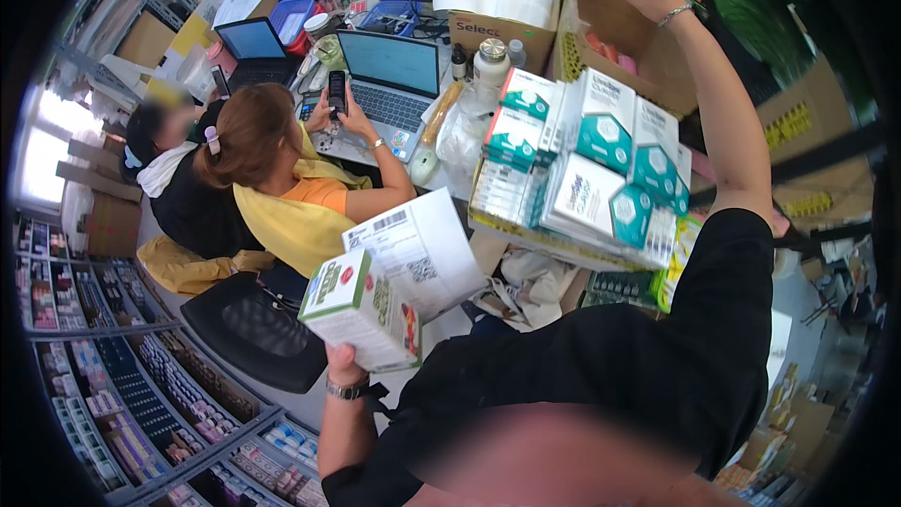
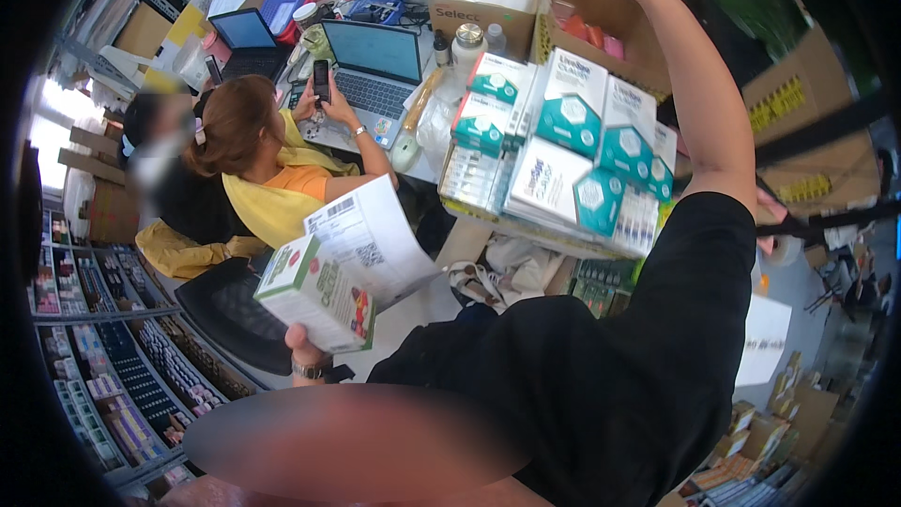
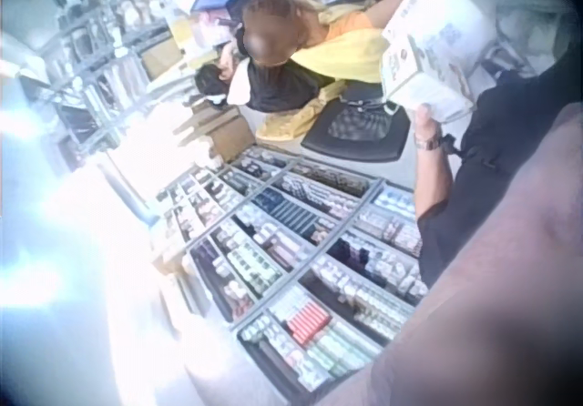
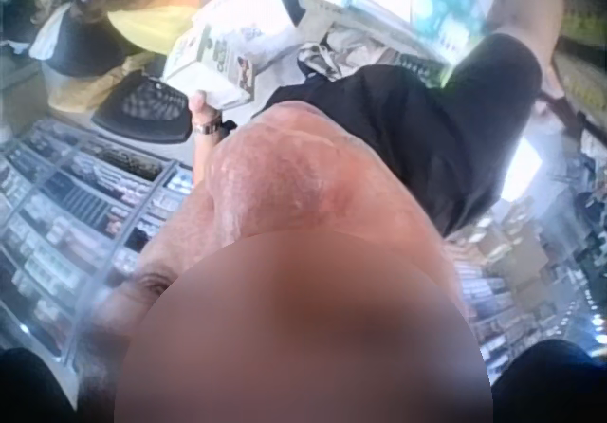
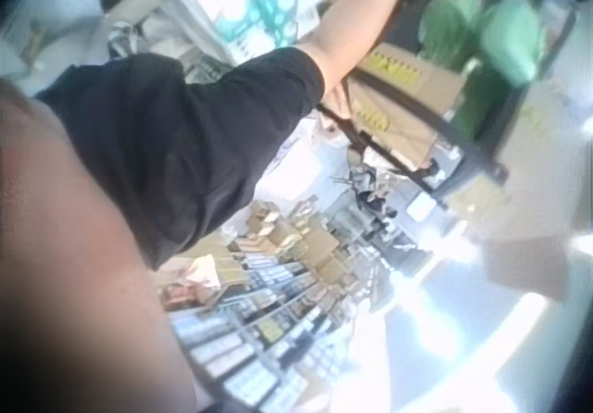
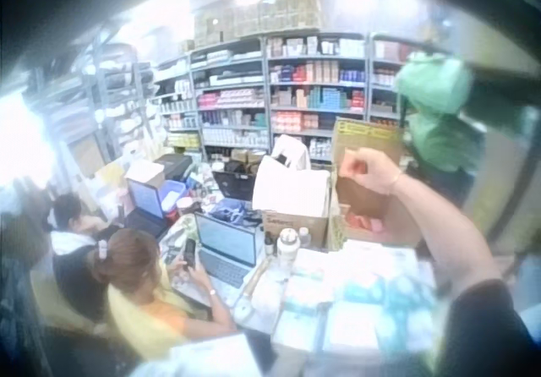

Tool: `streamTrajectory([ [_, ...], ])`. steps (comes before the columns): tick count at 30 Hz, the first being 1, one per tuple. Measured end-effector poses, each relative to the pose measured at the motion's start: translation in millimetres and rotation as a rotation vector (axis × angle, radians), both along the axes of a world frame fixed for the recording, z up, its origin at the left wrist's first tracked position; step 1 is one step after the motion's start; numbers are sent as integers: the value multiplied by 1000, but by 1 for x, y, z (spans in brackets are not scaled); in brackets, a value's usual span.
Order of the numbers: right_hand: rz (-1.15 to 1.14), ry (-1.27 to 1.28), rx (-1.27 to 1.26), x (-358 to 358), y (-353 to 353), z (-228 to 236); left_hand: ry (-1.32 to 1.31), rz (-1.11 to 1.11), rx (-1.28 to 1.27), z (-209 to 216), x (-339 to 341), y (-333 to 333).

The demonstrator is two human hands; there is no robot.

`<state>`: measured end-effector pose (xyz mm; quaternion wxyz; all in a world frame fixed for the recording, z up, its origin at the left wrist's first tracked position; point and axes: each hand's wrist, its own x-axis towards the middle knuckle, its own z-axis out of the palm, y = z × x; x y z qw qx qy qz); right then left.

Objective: The person processes shipping orders at a counter, prints labels, retrieves items from shelves, places them into green poly mailers, seals the packages, and moves them toward a staging area. The person also uses a laptop and a handheld scanner during the process.

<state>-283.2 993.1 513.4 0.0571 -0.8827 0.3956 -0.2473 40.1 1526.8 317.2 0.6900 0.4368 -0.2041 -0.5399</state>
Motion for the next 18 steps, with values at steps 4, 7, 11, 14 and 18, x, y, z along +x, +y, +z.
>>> streamTrajectory([
  [4,189,-260,-210,16,163,56,-60,-97,-38,3,-2,17],
  [7,211,-297,-158,-5,262,58,-81,-156,-83,24,-16,29],
  [11,155,-420,114,-33,406,38,33,-383,-131,1,-13,65],
  [14,74,-583,115,-70,491,-25,63,-636,-258,-5,-28,82],
  [18,-275,-666,429,-146,628,-69,130,-878,-260,-10,-96,103],
])
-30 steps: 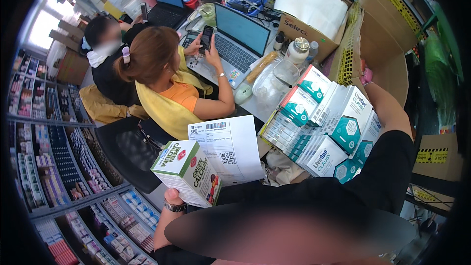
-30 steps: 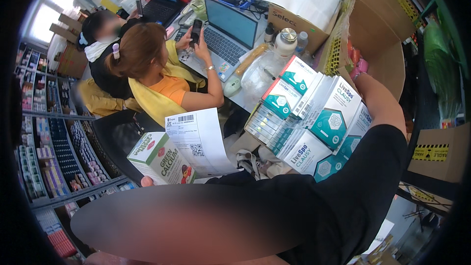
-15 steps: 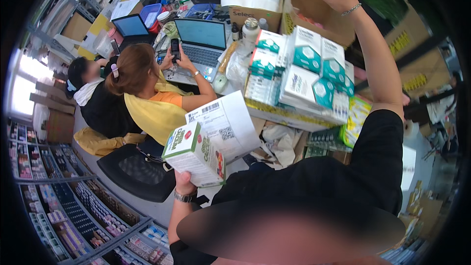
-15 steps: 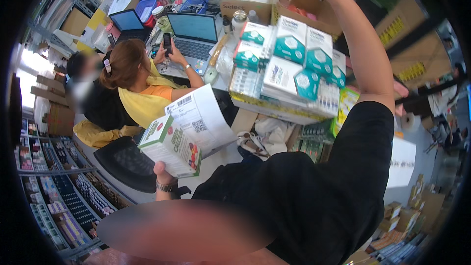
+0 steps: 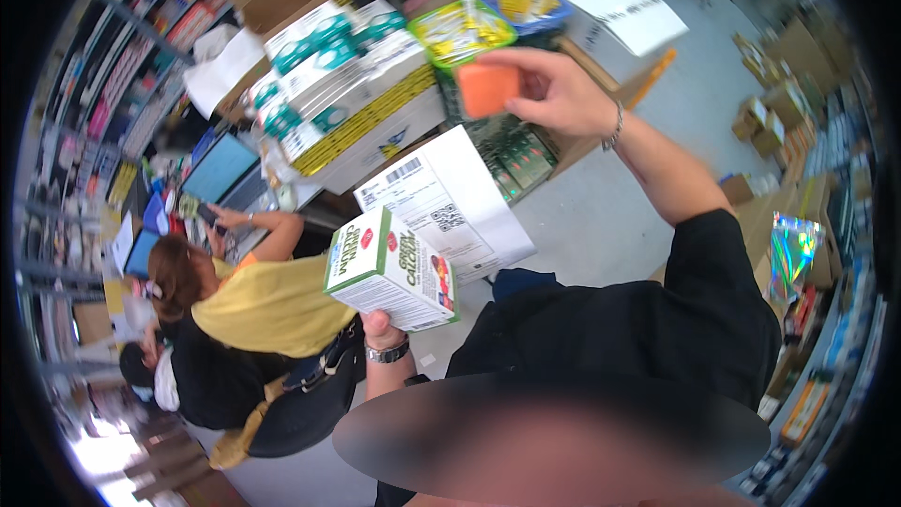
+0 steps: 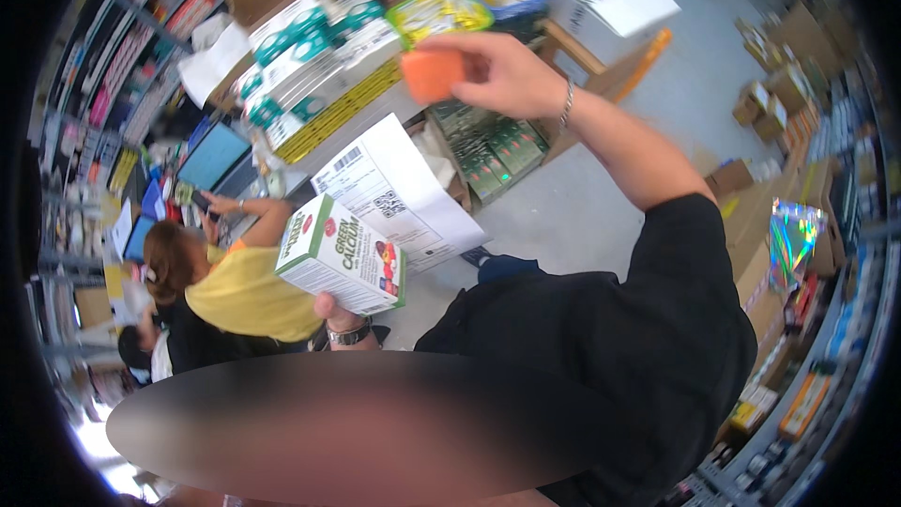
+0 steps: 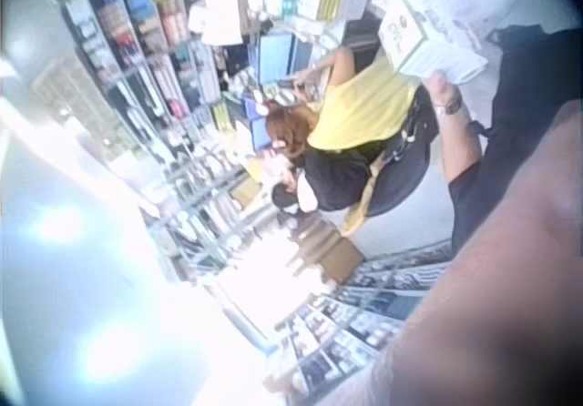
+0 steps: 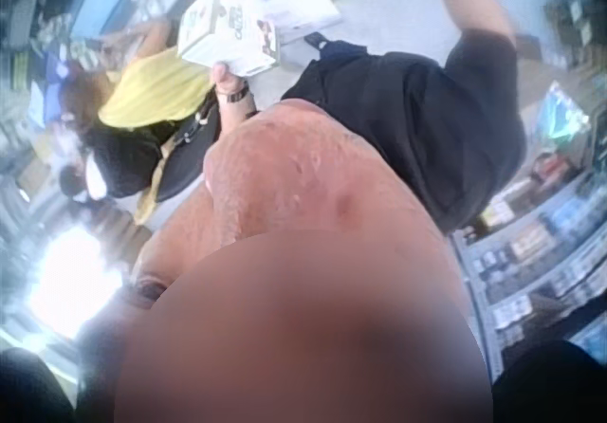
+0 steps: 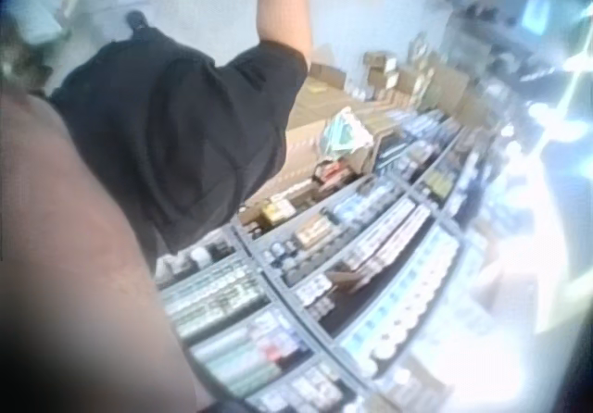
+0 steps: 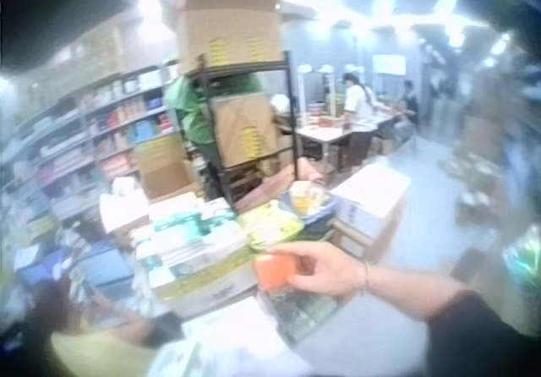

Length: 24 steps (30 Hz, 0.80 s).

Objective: The person processes shipping orders at a counter, prints labels, retrieves items from shelves, places them into green poly mailers, seals the packages, and moves them toward a staging area. The person also uses a laptop and a handheld scanner during the process.

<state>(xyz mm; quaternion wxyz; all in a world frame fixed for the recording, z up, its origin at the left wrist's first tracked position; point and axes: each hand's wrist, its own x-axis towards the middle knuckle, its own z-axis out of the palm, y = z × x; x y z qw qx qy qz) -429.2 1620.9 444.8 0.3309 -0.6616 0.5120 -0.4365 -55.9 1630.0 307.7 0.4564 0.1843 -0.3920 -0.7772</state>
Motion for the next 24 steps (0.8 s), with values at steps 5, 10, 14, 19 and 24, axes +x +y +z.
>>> streamTrajectory([
  [5,-358,-415,21,-79,133,-55,28,-240,-7,9,-104,34],
  [10,-714,-508,2,-180,253,-93,41,-464,-8,14,-251,77],
  [14,-864,-779,18,-276,342,-120,33,-665,71,7,-419,127],
  [19,-903,-1107,-79,-388,429,-115,52,-856,82,4,-630,199],
  [24,-957,-1353,-275,-499,477,-107,-100,-978,23,-14,-787,234],
])
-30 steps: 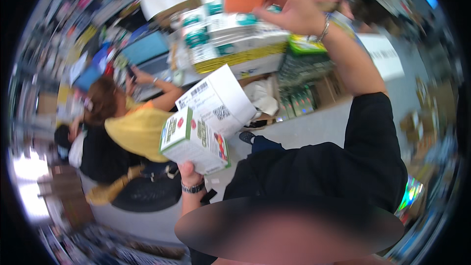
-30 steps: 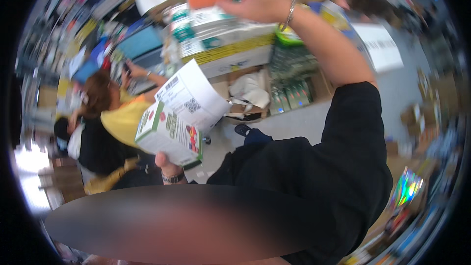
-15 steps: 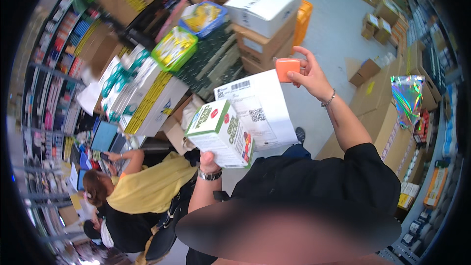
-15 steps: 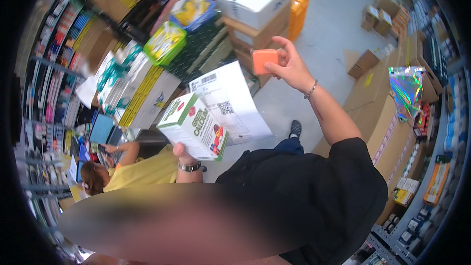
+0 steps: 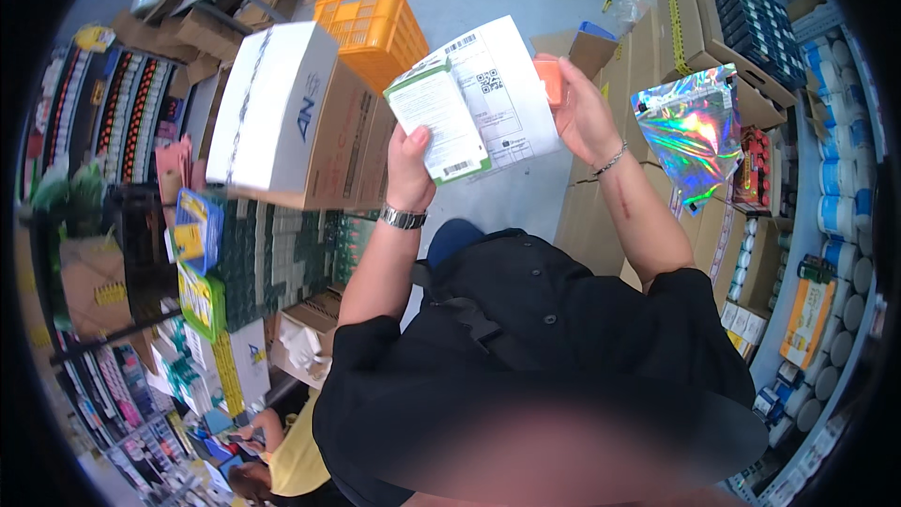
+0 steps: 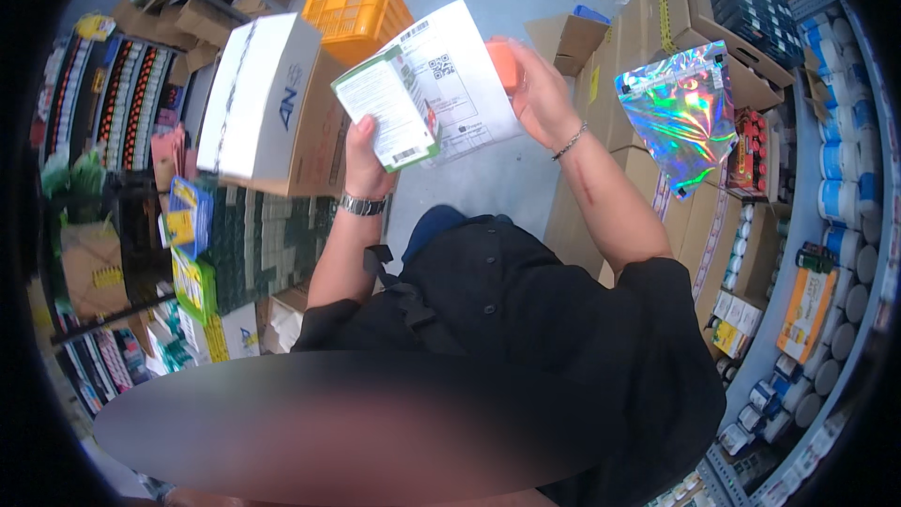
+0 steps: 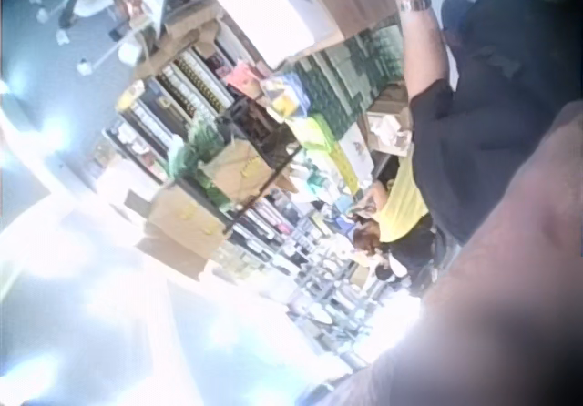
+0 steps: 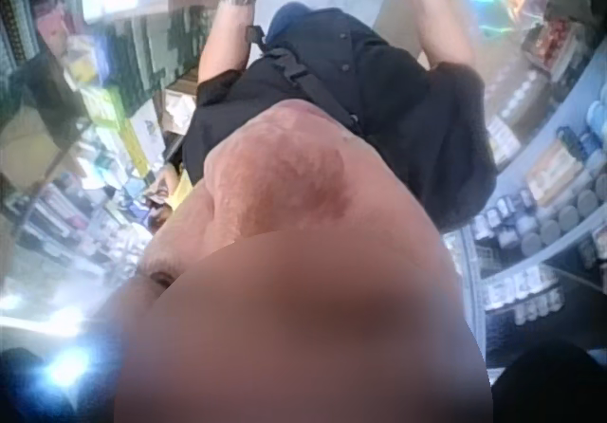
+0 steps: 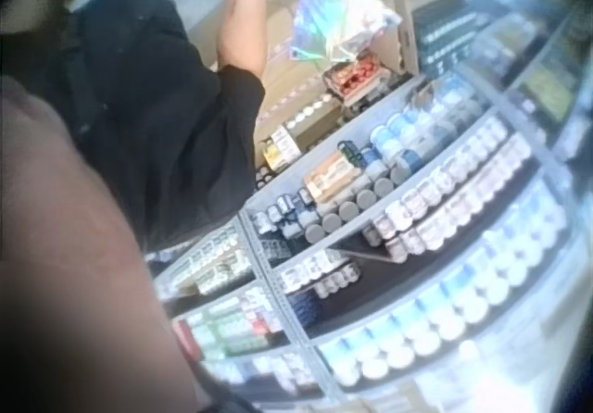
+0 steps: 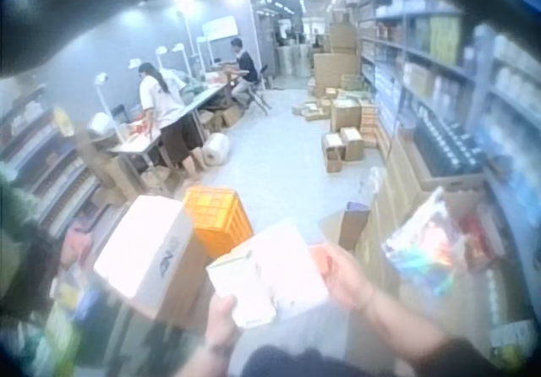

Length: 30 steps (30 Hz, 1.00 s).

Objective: The person processes shipping orders at a counter, prints labels, retrieves items from shelves, places them into green poly mailers, seals the packages, and moves them toward a staging area. The person also uses a laptop and a handheld scanner during the process.

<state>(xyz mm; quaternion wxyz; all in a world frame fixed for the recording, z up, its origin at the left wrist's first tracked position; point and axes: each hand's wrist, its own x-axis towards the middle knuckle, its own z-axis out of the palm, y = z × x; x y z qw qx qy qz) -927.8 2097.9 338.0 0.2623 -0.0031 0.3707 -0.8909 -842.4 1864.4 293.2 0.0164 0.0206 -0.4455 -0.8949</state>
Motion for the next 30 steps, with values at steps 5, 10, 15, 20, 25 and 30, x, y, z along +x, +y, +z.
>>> streamTrajectory([
  [5,-217,218,335,-118,3,-23,-21,-90,-59,-12,-152,16],
  [10,-469,209,374,-263,16,-41,-75,-194,77,-8,-310,-2],
  [15,-608,80,435,-376,72,-57,-94,-258,293,-36,-464,-40],
  [20,-671,-87,460,-458,113,-109,-76,-402,653,-39,-593,-60],
  [25,-557,-160,470,-609,109,-147,-171,-324,554,-56,-711,-68],
  [30,-263,37,579,-818,27,-130,-265,-31,466,-64,-796,-93],
])
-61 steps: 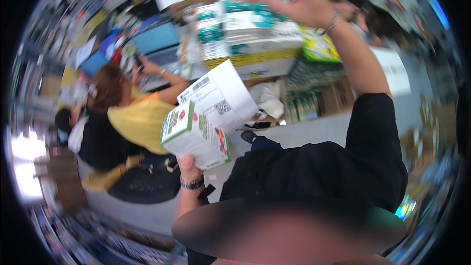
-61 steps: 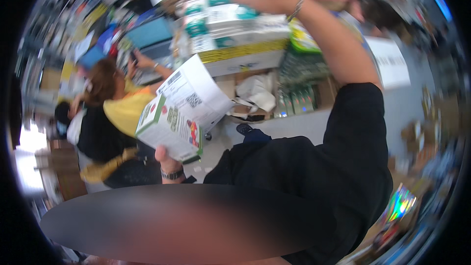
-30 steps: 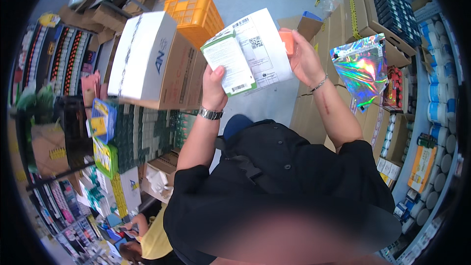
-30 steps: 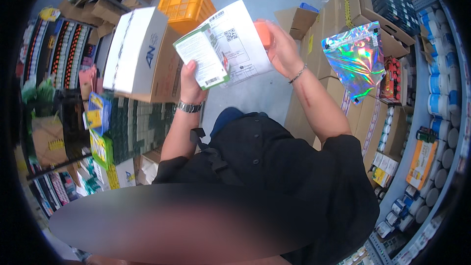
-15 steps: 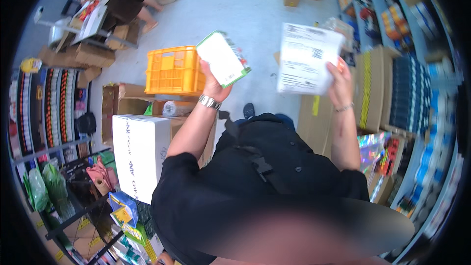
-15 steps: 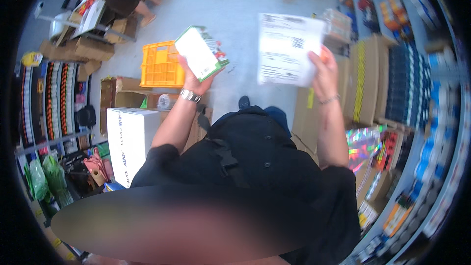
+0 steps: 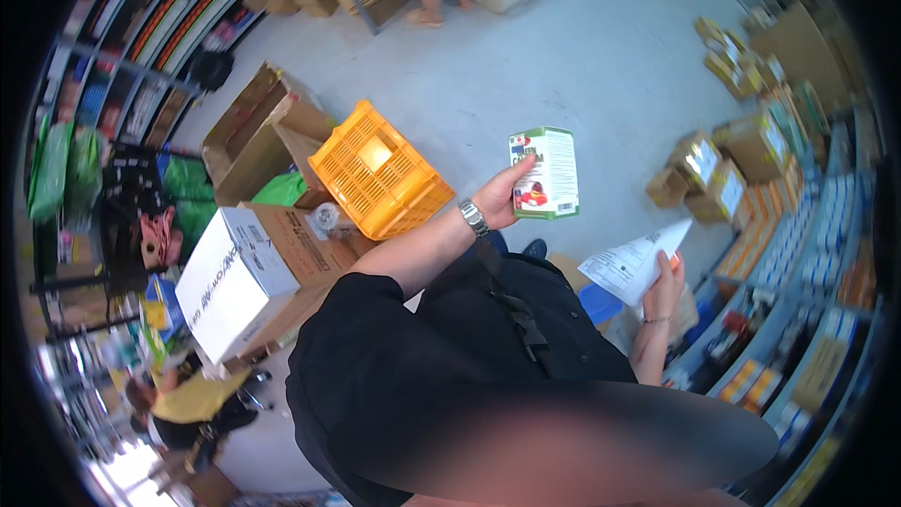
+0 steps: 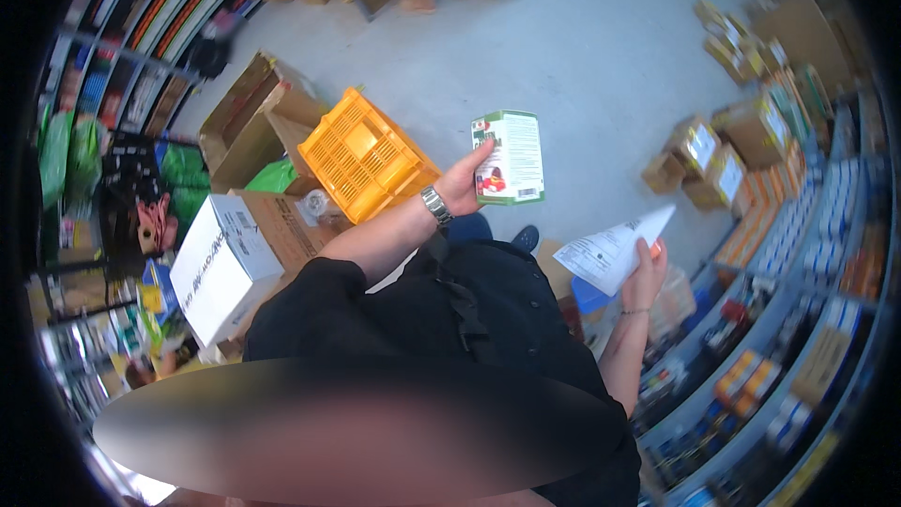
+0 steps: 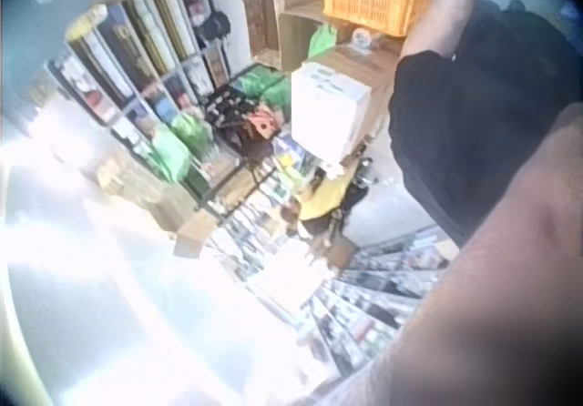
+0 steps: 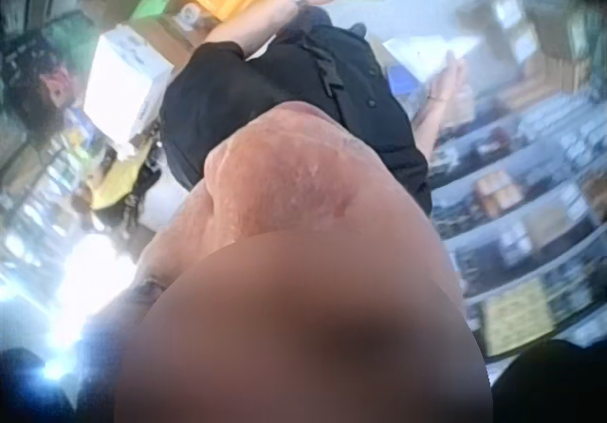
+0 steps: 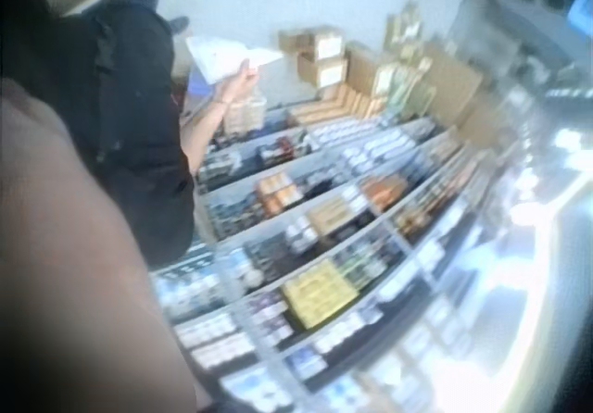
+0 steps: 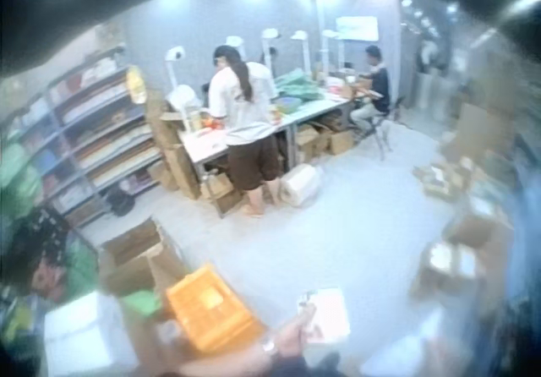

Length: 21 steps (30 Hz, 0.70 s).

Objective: The person processes shipping orders at a counter, prints labels, retrieves items from shelves, places them into green poly mailers, seals the packages, and moves them toward a staging area. The person also uses a laptop and a handheld scanner during the process.

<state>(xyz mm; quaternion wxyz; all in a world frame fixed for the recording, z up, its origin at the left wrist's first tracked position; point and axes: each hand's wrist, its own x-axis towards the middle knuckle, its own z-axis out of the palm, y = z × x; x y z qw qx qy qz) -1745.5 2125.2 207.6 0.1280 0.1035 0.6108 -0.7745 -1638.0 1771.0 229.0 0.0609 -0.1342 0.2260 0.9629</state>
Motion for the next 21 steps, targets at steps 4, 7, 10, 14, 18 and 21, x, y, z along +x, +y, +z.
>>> streamTrajectory([
  [4,381,91,164,-121,-124,42,64,143,9,4,-25,-39],
  [7,669,52,61,-178,-233,57,12,287,53,-18,-48,-82],
  [10,892,11,-17,-203,-333,67,69,358,3,-32,-75,-137],
  [14,1077,-47,-142,-234,-451,84,147,454,51,-47,-113,-227],
  [18,1089,-38,-68,-276,-547,79,94,450,51,-54,-135,-315],
  [21,1115,-41,-58,-309,-625,72,161,585,-68,-31,-154,-377],
])
